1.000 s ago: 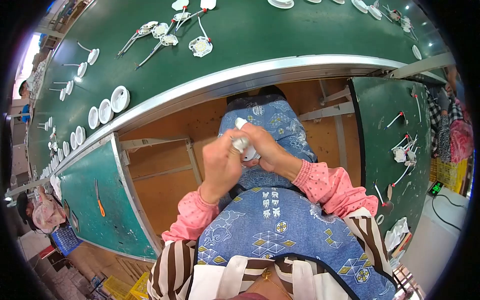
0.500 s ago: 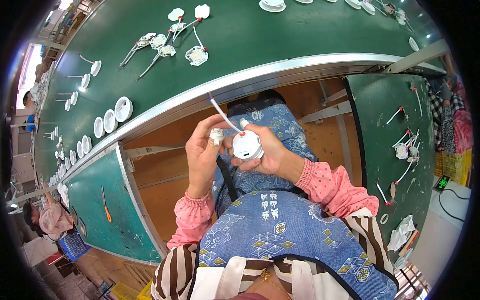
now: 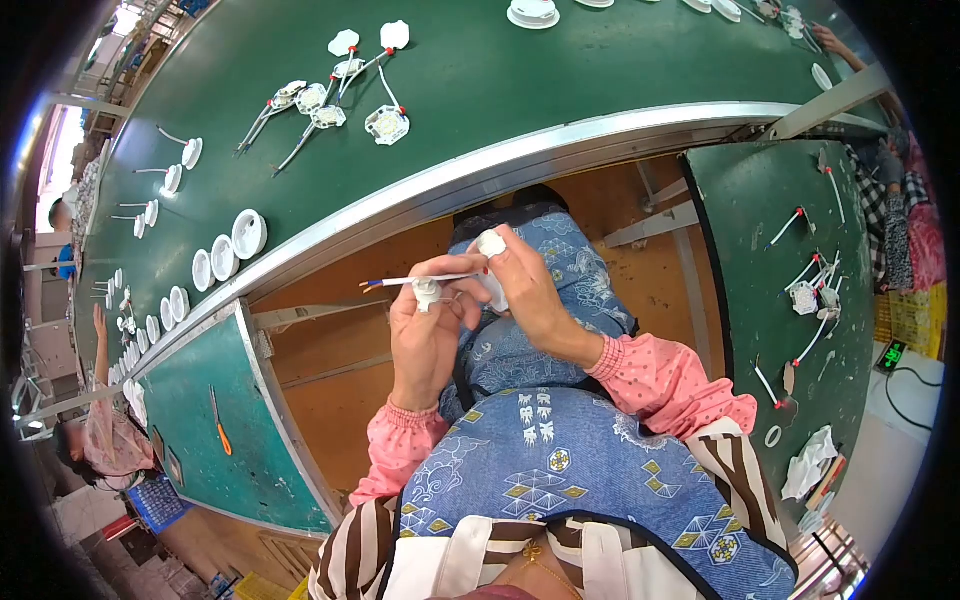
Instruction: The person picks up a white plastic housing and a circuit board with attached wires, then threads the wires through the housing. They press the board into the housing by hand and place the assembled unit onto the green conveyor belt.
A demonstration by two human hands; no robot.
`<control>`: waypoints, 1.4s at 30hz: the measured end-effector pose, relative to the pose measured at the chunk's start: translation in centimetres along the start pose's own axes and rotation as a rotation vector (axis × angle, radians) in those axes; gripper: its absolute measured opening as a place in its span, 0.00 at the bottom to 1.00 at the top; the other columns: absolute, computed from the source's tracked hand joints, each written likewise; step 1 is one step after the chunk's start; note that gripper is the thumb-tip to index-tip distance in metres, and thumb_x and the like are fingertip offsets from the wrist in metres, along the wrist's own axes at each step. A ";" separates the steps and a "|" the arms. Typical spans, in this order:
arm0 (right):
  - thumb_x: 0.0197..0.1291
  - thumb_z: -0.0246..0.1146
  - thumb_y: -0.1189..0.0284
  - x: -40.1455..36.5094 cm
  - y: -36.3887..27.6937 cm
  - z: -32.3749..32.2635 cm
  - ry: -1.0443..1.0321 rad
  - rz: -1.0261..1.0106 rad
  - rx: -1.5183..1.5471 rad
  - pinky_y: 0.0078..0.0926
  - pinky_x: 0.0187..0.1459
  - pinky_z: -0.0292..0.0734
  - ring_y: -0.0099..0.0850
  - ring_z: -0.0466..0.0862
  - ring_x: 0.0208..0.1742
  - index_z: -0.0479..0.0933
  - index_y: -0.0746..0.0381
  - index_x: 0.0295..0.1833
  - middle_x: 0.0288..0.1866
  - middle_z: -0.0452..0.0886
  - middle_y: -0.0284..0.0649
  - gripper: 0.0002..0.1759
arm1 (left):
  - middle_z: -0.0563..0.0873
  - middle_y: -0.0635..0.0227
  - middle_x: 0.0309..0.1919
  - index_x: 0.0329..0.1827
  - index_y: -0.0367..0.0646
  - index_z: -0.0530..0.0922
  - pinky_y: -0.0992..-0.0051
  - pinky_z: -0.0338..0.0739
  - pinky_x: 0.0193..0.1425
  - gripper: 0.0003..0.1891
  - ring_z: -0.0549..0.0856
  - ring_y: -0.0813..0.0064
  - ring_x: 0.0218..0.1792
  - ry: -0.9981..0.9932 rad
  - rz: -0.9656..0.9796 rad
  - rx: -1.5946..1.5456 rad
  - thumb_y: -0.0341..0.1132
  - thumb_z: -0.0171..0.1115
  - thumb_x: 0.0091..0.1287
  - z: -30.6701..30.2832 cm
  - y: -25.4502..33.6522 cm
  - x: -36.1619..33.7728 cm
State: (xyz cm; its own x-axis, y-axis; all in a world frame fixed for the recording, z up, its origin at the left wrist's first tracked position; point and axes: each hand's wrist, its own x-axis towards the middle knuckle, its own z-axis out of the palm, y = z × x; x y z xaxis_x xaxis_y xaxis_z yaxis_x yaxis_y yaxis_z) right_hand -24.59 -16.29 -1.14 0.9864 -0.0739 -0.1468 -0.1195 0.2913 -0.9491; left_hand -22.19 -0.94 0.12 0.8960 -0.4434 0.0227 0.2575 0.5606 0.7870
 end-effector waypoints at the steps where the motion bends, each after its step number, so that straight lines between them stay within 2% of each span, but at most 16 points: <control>1: 0.79 0.51 0.58 0.2 0.3 0.0 0.016 -0.108 -0.072 0.20 0.29 0.70 0.20 0.75 0.31 0.75 0.61 0.52 0.37 0.77 0.32 0.17 | 0.85 0.48 0.54 0.52 0.33 0.78 0.73 0.77 0.41 0.13 0.84 0.68 0.42 0.063 -0.021 -0.052 0.36 0.51 0.81 1.0 0.3 -0.1; 3: 0.78 0.53 0.61 0.9 0.9 0.2 0.045 -0.324 -0.215 0.21 0.34 0.71 0.20 0.74 0.33 0.76 0.63 0.50 0.37 0.76 0.32 0.15 | 0.84 0.51 0.48 0.48 0.34 0.77 0.72 0.75 0.40 0.13 0.81 0.69 0.38 0.009 0.055 -0.112 0.36 0.51 0.81 0.0 -0.8 -0.1; 6: 0.76 0.54 0.66 0.7 0.6 0.7 0.048 -0.366 -0.238 0.24 0.38 0.72 0.21 0.74 0.36 0.76 0.64 0.47 0.37 0.76 0.33 0.12 | 0.81 0.57 0.36 0.37 0.35 0.75 0.71 0.71 0.40 0.16 0.76 0.72 0.32 0.044 0.129 0.064 0.39 0.52 0.81 0.0 -1.3 -0.9; 9: 0.75 0.54 0.67 1.4 0.0 0.8 0.050 -0.367 -0.299 0.22 0.38 0.71 0.20 0.73 0.35 0.77 0.64 0.46 0.36 0.76 0.33 0.12 | 0.82 0.58 0.30 0.32 0.34 0.77 0.74 0.69 0.38 0.17 0.75 0.75 0.30 0.126 0.231 0.441 0.38 0.55 0.80 2.1 -0.9 -2.0; 13: 0.77 0.52 0.58 2.3 -0.3 -1.1 -0.001 -0.249 -0.287 0.22 0.43 0.72 0.20 0.76 0.40 0.76 0.64 0.48 0.38 0.78 0.34 0.19 | 0.84 0.59 0.30 0.29 0.34 0.77 0.74 0.69 0.33 0.16 0.77 0.73 0.28 0.000 0.327 0.612 0.33 0.57 0.77 2.6 -0.8 -3.0; 17: 0.78 0.52 0.55 2.0 -0.9 -1.7 -0.146 -0.177 -0.041 0.22 0.41 0.74 0.22 0.78 0.38 0.76 0.64 0.48 0.38 0.80 0.35 0.21 | 0.78 0.60 0.27 0.32 0.35 0.74 0.73 0.71 0.32 0.11 0.77 0.72 0.27 0.194 0.254 0.365 0.31 0.55 0.76 1.9 0.5 -1.8; 20: 0.77 0.54 0.52 1.1 -1.4 -1.3 -0.232 -0.025 0.086 0.22 0.34 0.75 0.21 0.80 0.38 0.76 0.63 0.50 0.38 0.80 0.35 0.22 | 0.73 0.65 0.26 0.32 0.37 0.71 0.75 0.69 0.30 0.15 0.72 0.74 0.25 0.143 0.204 -0.021 0.35 0.53 0.79 0.7 2.1 0.2; 22: 0.76 0.56 0.51 1.2 -2.6 -1.4 -0.232 0.134 0.245 0.19 0.28 0.73 0.19 0.80 0.37 0.77 0.61 0.52 0.36 0.79 0.32 0.23 | 0.72 0.66 0.26 0.32 0.38 0.71 0.76 0.68 0.30 0.16 0.72 0.75 0.24 0.075 0.215 0.073 0.36 0.53 0.80 1.9 3.1 1.8; 23: 0.74 0.58 0.47 1.8 -2.1 -2.6 -0.339 0.132 0.330 0.19 0.25 0.73 0.23 0.83 0.44 0.73 0.60 0.66 0.46 0.80 0.38 0.29 | 0.72 0.67 0.25 0.32 0.38 0.71 0.76 0.68 0.29 0.16 0.71 0.76 0.24 0.044 0.222 0.117 0.36 0.53 0.80 2.6 3.7 2.5; 27: 0.72 0.60 0.49 2.4 -6.7 -5.1 -0.198 -0.048 0.379 0.24 0.27 0.75 0.38 0.81 0.59 0.53 0.56 0.84 0.66 0.72 0.46 0.44 | 0.76 0.70 0.25 0.34 0.38 0.75 0.77 0.67 0.29 0.14 0.73 0.80 0.24 -0.066 0.350 0.565 0.36 0.52 0.80 6.0 7.5 9.0; 30: 0.73 0.61 0.53 1.5 -6.2 -7.3 -0.056 0.050 0.392 0.22 0.28 0.74 0.39 0.83 0.57 0.60 0.58 0.80 0.63 0.76 0.45 0.37 | 0.82 0.70 0.24 0.35 0.38 0.81 0.77 0.70 0.28 0.15 0.78 0.83 0.25 -0.114 0.473 0.788 0.34 0.50 0.78 8.8 7.6 17.6; 32: 0.73 0.61 0.54 0.6 -4.9 -7.5 -0.058 0.197 0.350 0.20 0.28 0.72 0.36 0.84 0.54 0.67 0.61 0.75 0.60 0.78 0.44 0.33 | 0.83 0.68 0.21 0.36 0.37 0.83 0.72 0.74 0.29 0.15 0.81 0.76 0.23 -0.133 0.439 0.857 0.35 0.52 0.76 9.2 5.9 23.9; 34: 0.73 0.61 0.56 -0.1 -3.4 -7.5 -0.037 0.296 0.328 0.19 0.28 0.72 0.32 0.85 0.50 0.74 0.63 0.68 0.54 0.82 0.42 0.27 | 0.86 0.58 0.29 0.44 0.34 0.83 0.66 0.79 0.37 0.13 0.86 0.64 0.29 -0.120 0.385 1.249 0.36 0.56 0.73 8.3 4.0 30.0; 37: 0.75 0.60 0.62 -0.4 -2.8 -8.2 0.021 0.319 0.329 0.17 0.28 0.73 0.28 0.86 0.45 0.77 0.67 0.62 0.48 0.84 0.41 0.21 | 0.87 0.54 0.42 0.51 0.36 0.81 0.50 0.78 0.52 0.12 0.85 0.43 0.50 0.135 0.718 1.310 0.33 0.61 0.69 7.1 2.8 30.7; 40: 0.75 0.59 0.67 -0.2 -2.6 -9.0 0.080 0.293 0.367 0.18 0.29 0.71 0.27 0.85 0.42 0.80 0.65 0.57 0.43 0.85 0.38 0.15 | 0.85 0.50 0.51 0.56 0.36 0.81 0.59 0.78 0.57 0.17 0.85 0.52 0.51 0.106 0.697 1.201 0.32 0.65 0.66 3.8 4.9 26.7; 42: 0.75 0.60 0.69 -0.1 -2.6 -9.0 0.119 0.315 0.370 0.19 0.30 0.71 0.25 0.84 0.40 0.80 0.66 0.55 0.42 0.85 0.38 0.12 | 0.86 0.54 0.51 0.55 0.39 0.82 0.57 0.76 0.58 0.16 0.84 0.52 0.53 0.154 0.752 1.471 0.30 0.66 0.64 0.2 7.9 22.4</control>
State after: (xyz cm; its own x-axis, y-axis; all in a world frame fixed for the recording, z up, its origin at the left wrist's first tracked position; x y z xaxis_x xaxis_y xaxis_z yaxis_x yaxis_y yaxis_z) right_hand -25.40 -25.66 -1.16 0.8865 -0.0300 -0.4618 -0.3403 0.6339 -0.6945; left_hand -0.21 -6.62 6.98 0.7017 -0.2781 0.6559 -0.6807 -0.5335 0.5021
